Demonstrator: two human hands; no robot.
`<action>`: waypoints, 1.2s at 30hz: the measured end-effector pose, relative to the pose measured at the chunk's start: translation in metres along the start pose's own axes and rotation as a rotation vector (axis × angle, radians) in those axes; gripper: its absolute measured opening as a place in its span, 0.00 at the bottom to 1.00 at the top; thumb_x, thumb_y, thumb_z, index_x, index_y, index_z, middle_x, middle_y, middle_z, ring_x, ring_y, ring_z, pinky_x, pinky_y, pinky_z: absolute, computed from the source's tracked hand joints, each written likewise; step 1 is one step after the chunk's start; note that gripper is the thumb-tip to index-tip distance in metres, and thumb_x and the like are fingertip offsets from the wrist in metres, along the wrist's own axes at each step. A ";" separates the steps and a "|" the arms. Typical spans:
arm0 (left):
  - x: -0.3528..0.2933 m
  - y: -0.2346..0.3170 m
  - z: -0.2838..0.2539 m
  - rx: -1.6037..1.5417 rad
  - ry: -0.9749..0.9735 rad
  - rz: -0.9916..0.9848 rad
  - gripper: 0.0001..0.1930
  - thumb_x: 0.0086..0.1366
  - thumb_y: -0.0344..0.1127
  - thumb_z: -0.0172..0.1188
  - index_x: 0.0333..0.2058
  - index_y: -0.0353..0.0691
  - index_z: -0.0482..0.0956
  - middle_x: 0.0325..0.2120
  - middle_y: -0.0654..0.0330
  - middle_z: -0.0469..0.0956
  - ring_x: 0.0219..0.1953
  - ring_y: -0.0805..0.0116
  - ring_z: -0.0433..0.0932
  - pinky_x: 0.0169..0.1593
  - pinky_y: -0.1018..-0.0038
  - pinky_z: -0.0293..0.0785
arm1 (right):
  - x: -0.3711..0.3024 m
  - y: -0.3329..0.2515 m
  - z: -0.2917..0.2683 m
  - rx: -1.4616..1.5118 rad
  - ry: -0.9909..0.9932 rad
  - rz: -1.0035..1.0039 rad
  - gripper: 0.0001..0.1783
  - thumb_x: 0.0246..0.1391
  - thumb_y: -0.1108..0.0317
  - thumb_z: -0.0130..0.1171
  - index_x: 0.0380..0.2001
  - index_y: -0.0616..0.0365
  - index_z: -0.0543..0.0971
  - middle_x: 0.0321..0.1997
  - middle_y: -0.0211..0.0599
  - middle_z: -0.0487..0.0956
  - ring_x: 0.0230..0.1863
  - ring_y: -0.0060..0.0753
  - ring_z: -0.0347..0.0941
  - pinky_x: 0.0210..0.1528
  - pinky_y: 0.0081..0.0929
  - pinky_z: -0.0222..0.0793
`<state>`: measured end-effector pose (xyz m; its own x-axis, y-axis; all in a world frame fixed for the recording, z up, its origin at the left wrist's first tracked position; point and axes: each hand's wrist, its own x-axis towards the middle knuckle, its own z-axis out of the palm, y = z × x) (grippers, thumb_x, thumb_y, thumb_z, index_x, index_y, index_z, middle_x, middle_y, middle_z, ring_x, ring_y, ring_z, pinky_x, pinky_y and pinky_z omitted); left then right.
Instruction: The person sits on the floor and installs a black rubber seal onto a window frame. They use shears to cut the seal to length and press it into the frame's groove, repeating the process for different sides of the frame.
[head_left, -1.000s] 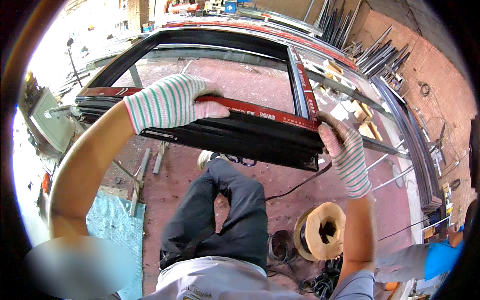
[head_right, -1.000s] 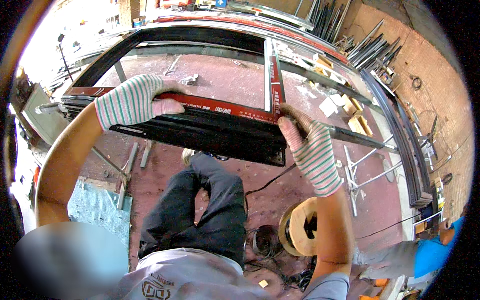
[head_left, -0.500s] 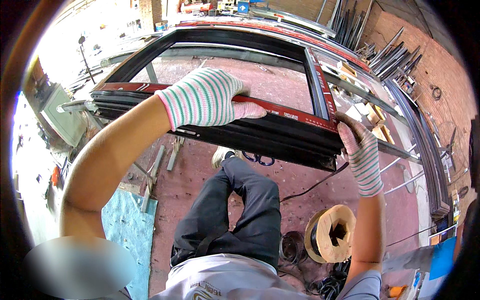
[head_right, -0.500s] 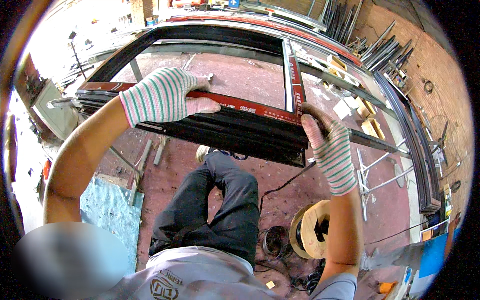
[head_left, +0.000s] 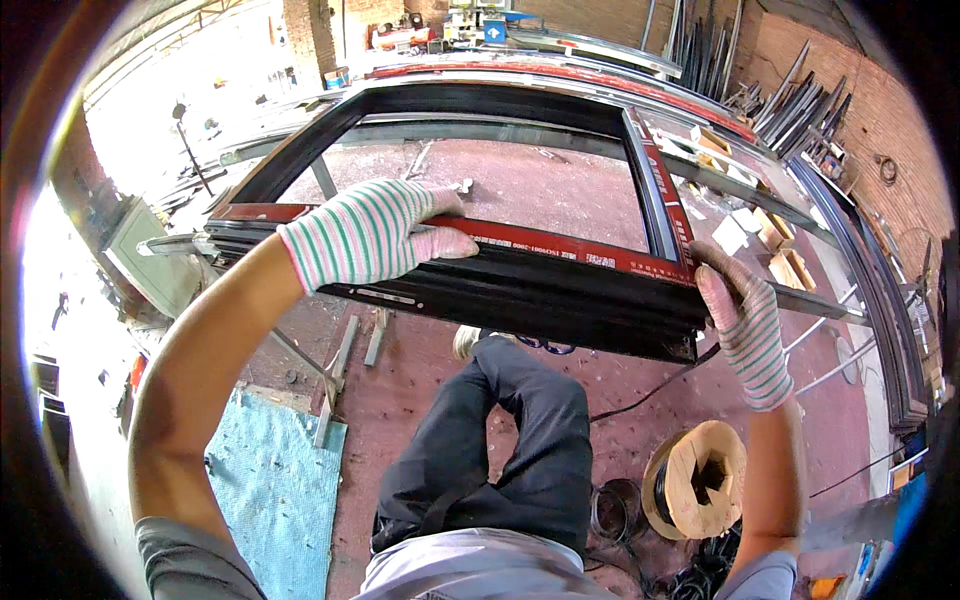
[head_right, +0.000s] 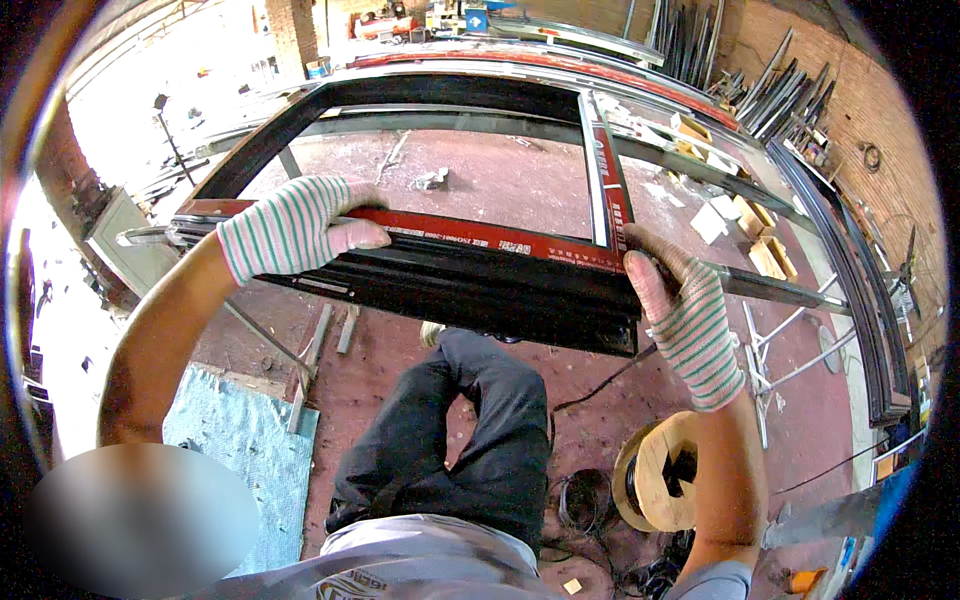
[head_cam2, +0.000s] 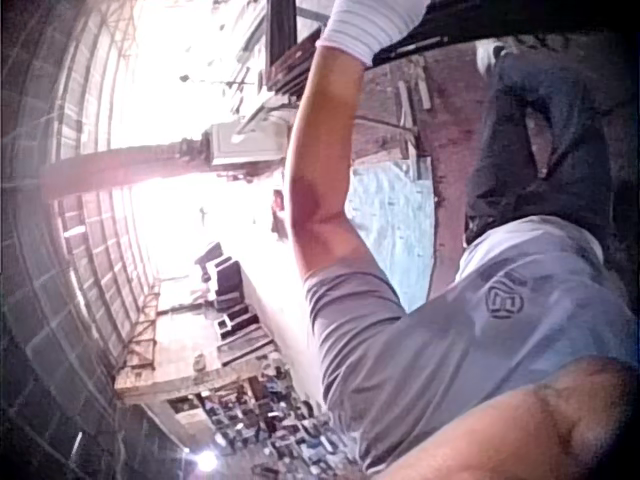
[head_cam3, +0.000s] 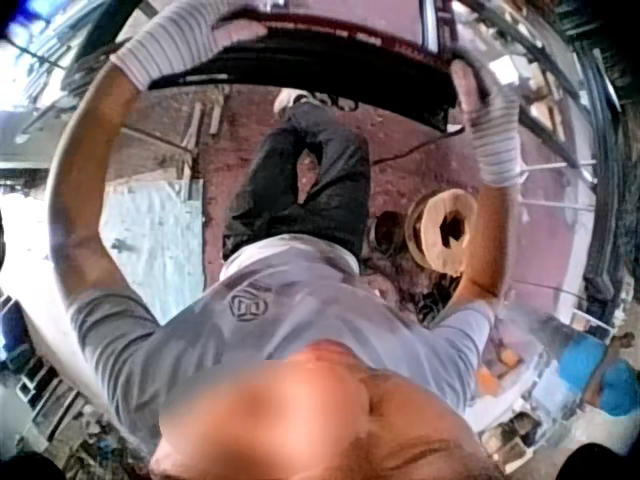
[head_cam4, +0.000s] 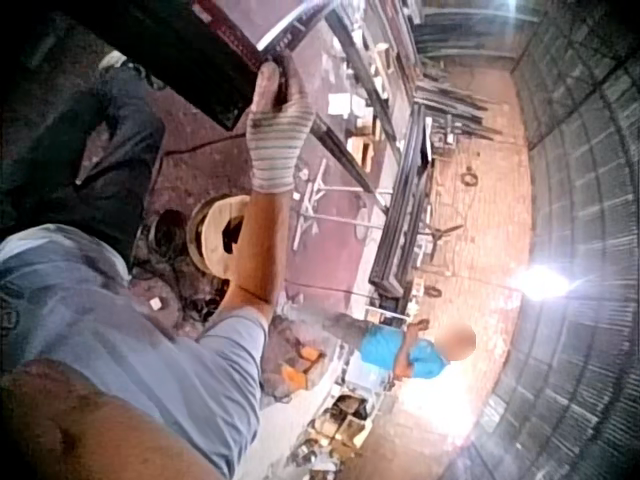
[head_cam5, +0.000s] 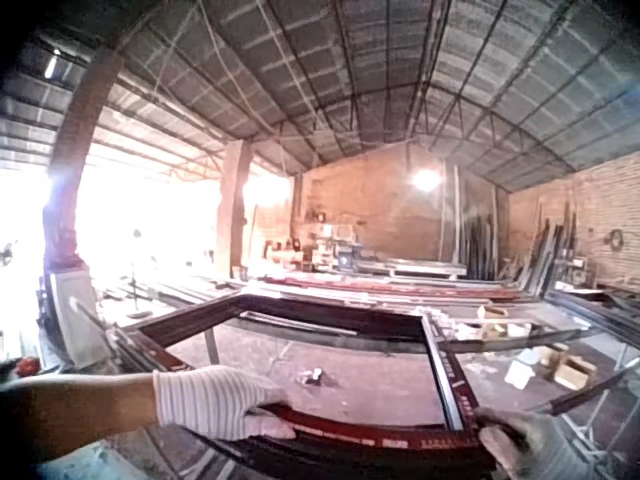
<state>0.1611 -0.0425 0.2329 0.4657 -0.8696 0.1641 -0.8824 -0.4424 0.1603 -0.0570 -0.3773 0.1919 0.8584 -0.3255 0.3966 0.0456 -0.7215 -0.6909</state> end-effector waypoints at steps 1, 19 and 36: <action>0.001 0.000 0.001 0.036 -0.004 -0.007 0.27 0.70 0.55 0.58 0.50 0.34 0.79 0.36 0.37 0.81 0.44 0.39 0.82 0.49 0.56 0.77 | 0.000 0.000 0.000 -0.010 0.010 -0.042 0.22 0.69 0.57 0.58 0.56 0.64 0.81 0.35 0.33 0.83 0.38 0.20 0.75 0.46 0.24 0.74; -0.015 -0.020 -0.018 -0.099 -0.122 -0.136 0.26 0.71 0.51 0.56 0.53 0.30 0.77 0.39 0.48 0.81 0.44 0.57 0.80 0.54 0.64 0.74 | 0.001 0.010 0.006 0.025 0.031 -0.187 0.23 0.69 0.54 0.55 0.53 0.64 0.82 0.43 0.45 0.87 0.46 0.33 0.82 0.54 0.30 0.74; -0.069 -0.106 -0.020 -0.248 0.044 -0.247 0.25 0.68 0.48 0.59 0.53 0.32 0.78 0.38 0.60 0.78 0.43 0.69 0.76 0.53 0.70 0.74 | -0.003 0.026 0.009 -0.213 0.141 -0.207 0.23 0.68 0.52 0.58 0.54 0.60 0.81 0.50 0.43 0.84 0.53 0.38 0.80 0.60 0.33 0.73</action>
<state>0.2238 0.0684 0.2237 0.6707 -0.7300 0.1316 -0.7019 -0.5671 0.4310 -0.0541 -0.3898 0.1671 0.7621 -0.2293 0.6056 0.0907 -0.8882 -0.4504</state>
